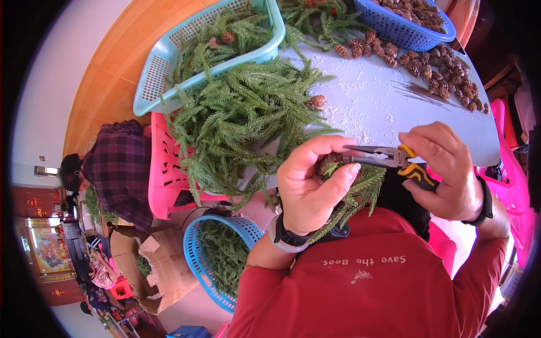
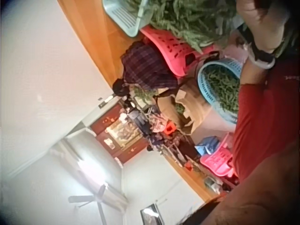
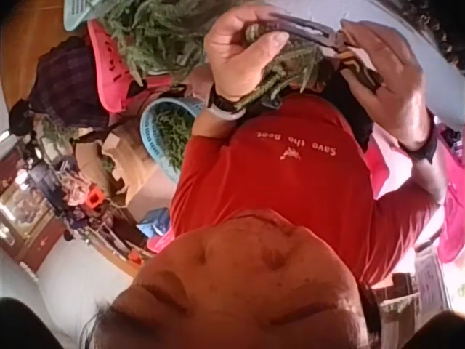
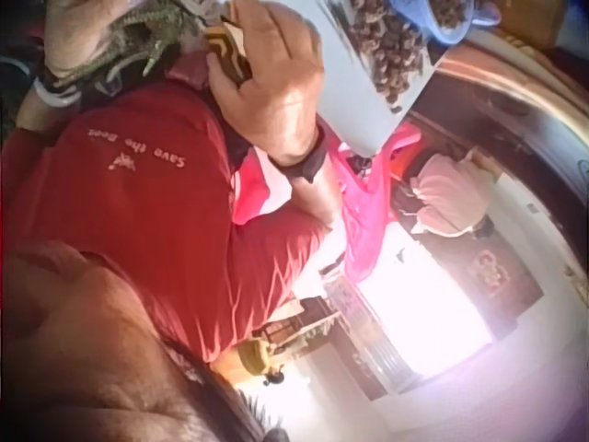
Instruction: Trimming green foliage and packaging pinecones into a fabric bag.
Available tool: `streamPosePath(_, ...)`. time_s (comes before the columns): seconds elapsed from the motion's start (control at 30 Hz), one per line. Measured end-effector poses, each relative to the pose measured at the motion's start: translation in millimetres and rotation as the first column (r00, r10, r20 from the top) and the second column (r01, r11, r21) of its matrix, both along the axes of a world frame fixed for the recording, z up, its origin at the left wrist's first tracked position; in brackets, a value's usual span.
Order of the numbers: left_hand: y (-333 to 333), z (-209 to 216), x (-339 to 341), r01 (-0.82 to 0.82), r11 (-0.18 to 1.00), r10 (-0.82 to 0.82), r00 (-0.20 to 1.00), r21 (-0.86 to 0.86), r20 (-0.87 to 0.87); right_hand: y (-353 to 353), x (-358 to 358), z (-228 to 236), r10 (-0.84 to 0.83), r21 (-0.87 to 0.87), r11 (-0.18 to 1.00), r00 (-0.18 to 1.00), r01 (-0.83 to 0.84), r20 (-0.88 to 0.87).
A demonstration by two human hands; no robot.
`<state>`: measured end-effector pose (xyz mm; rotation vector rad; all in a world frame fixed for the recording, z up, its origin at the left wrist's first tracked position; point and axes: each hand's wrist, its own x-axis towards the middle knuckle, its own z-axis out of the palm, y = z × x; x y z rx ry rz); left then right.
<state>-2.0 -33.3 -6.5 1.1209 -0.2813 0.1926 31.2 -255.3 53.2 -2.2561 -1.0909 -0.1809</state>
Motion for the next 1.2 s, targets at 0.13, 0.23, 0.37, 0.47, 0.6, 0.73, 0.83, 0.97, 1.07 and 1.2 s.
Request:
streamPosePath(0.13,1.8,2.5,-1.4,-0.040,0.999,0.039,0.999,0.031,0.012,0.2,0.5,6.1,-0.030,-0.027,0.999,0.988,0.034,0.150)
streamPosePath(0.23,3.9,0.6,-0.5,-0.064,0.995,0.057,0.994,0.083,0.088,-4.0,0.9,5.9,-0.019,-0.061,0.998,0.972,0.034,0.235)
streamPosePath(0.37,3.0,-0.1,-1.6,-0.080,0.989,0.065,0.991,0.124,0.119,-6.5,0.0,2.8,0.012,-0.025,1.000,0.979,-0.007,0.205)
streamPosePath(0.47,1.1,1.8,-4.2,-0.036,0.999,0.036,0.997,0.004,0.071,1.5,-0.4,4.1,0.014,0.024,1.000,0.974,-0.020,0.228)
streamPosePath(0.6,-1.5,1.4,-4.7,-0.076,0.997,0.075,0.992,0.012,0.106,2.0,-0.4,0.0,0.039,-0.021,0.999,0.978,-0.035,0.206)
streamPosePath(0.73,2.3,1.5,-6.4,-0.055,0.998,0.051,0.994,0.035,0.093,1.6,-3.1,-4.7,0.024,-0.045,0.999,0.979,-0.015,0.202)
streamPosePath(0.83,3.4,2.2,-7.2,-0.056,0.998,0.054,0.995,0.028,0.079,2.6,-4.6,-4.3,0.023,-0.066,0.998,0.979,-0.009,0.203)
streamPosePath(0.97,5.3,3.5,-8.6,-0.061,0.996,0.056,0.995,0.058,0.087,2.3,-5.2,-4.0,0.032,-0.089,0.996,0.978,-0.013,0.206)
streamPosePath(1.07,6.0,5.0,-9.9,-0.065,0.995,0.058,0.994,0.079,0.093,1.5,-5.0,-6.4,0.046,-0.085,0.996,0.979,-0.029,0.198)
streamPosePath(1.2,4.2,7.5,-10.8,-0.087,0.991,0.079,0.993,0.099,0.084,0.1,-3.9,-11.3,0.068,-0.059,0.997,0.981,-0.059,0.179)
